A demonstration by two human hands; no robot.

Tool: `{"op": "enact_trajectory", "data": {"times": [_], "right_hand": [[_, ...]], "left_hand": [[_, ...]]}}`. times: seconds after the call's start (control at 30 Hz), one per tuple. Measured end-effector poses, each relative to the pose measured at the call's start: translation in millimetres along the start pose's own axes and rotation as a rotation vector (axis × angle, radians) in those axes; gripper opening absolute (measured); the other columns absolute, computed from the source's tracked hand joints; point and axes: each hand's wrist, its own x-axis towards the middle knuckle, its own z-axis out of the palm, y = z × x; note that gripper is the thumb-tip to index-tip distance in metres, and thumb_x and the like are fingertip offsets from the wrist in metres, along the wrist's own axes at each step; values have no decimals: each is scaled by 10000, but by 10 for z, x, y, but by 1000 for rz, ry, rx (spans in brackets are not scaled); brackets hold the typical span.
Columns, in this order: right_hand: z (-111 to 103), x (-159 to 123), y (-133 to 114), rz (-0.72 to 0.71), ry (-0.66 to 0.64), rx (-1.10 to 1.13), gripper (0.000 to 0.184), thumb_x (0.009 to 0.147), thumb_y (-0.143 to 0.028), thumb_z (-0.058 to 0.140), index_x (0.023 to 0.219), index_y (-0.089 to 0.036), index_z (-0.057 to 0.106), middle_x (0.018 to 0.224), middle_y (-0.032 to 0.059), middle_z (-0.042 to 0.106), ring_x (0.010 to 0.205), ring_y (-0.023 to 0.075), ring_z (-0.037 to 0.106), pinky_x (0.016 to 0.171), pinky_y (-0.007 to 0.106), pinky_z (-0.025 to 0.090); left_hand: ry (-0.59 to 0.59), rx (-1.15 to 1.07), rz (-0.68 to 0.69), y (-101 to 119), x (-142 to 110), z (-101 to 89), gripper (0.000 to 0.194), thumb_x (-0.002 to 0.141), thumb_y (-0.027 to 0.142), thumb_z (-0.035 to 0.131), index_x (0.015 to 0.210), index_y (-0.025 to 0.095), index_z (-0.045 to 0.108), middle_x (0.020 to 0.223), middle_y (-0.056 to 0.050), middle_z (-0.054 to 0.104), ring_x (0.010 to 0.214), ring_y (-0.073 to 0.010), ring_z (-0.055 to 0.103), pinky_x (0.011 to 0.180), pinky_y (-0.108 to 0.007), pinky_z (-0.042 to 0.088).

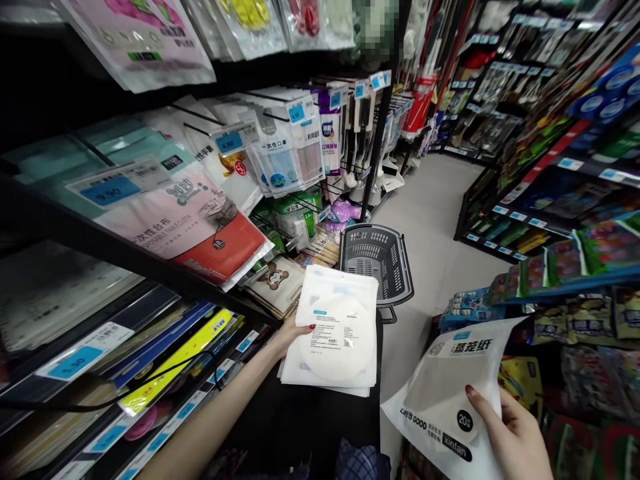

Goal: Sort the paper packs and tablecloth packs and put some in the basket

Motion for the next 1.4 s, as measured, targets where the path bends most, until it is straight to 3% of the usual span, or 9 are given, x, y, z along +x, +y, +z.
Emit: {"op": "enact_trajectory", "data": {"times": [0.13, 0.27, 0.4, 0.5, 0.6, 0.77, 0.83, 1.03, 1.4], "right_hand": [[339, -129, -267, -378, 3, -318, 406, 615, -526, 552, 857, -207, 622, 823, 86, 664, 751, 281, 605, 602, 320, 461], [1217, -316, -608, -596, -1, -837, 274, 725, -393, 423, 774, -201, 612, 673, 98, 641, 640, 255, 589, 565, 323, 394], [2245, -446, -620, -687, -257, -1010, 249, 759, -255, 389, 830, -144, 599, 771, 148, 639, 687, 262, 598, 582, 337, 390], [2698, -404, -469, -732, -477, -993, 291, 797, -320, 388, 852, -113, 586, 817, 159, 635, 740, 266, 596, 617, 343, 401], [2679, -190, -353, -825, -532, -814, 338, 837, -394, 342, 890, -144, 563, 817, 103, 631, 740, 210, 583, 646, 303, 404], [2084, 370, -109, -901, -46, -729, 450, 820, -425, 375, 1143, -126, 471, 1135, 141, 516, 1069, 269, 432, 876, 374, 331], [1920, 519, 77, -922, 19, -812, 601, 785, -494, 408, 1267, -138, 361, 1305, 134, 367, 1199, 313, 287, 947, 437, 257], [1960, 651, 447, -1009, -13, -957, 611, 826, -505, 311, 1355, -224, 194, 1428, 52, 141, 1293, 303, 53, 1001, 525, 102], [2019, 746, 310, -1168, -97, -969, 614, 836, -468, 318, 1371, -227, 137, 1436, 0, 95, 1300, 292, 7, 1027, 483, 142]], "left_hand": [[-30, 3, -21, -191, 86, -119, 664, 505, 203, 765, 1111, 95, 517, 1054, -180, 610, 946, -327, 573, 845, -463, 415], [-16, -18, -56, -218, 114, -157, 599, 572, 264, 733, 1102, 88, 518, 1036, -181, 617, 917, -299, 591, 849, -439, 422], [32, -147, -147, -191, 124, -167, 515, 696, 425, 598, 1087, 95, 539, 1033, -171, 619, 947, -272, 584, 857, -388, 435], [54, -202, -152, -162, 118, -174, 484, 705, 402, 590, 1075, 93, 547, 1038, -158, 619, 979, -266, 569, 873, -369, 431], [31, -156, -123, -139, 97, -179, 475, 655, 278, 660, 1077, 95, 540, 1024, -158, 625, 950, -280, 582, 866, -392, 431], [-61, -103, -110, -126, 65, -178, 524, 617, 171, 688, 1107, 105, 513, 1060, -172, 607, 935, -293, 586, 866, -427, 421], [-60, -103, -116, -127, 64, -176, 531, 621, 166, 686, 1116, 108, 502, 1067, -172, 604, 933, -293, 586, 865, -436, 421], [-66, -97, -119, -119, 58, -160, 569, 629, 190, 684, 1152, 116, 473, 1103, -182, 581, 959, -304, 574, 886, -451, 403], [-77, -99, -135, -113, 72, -135, 545, 642, 175, 673, 1144, 98, 474, 1112, -197, 571, 972, -322, 561, 872, -473, 407]]}}
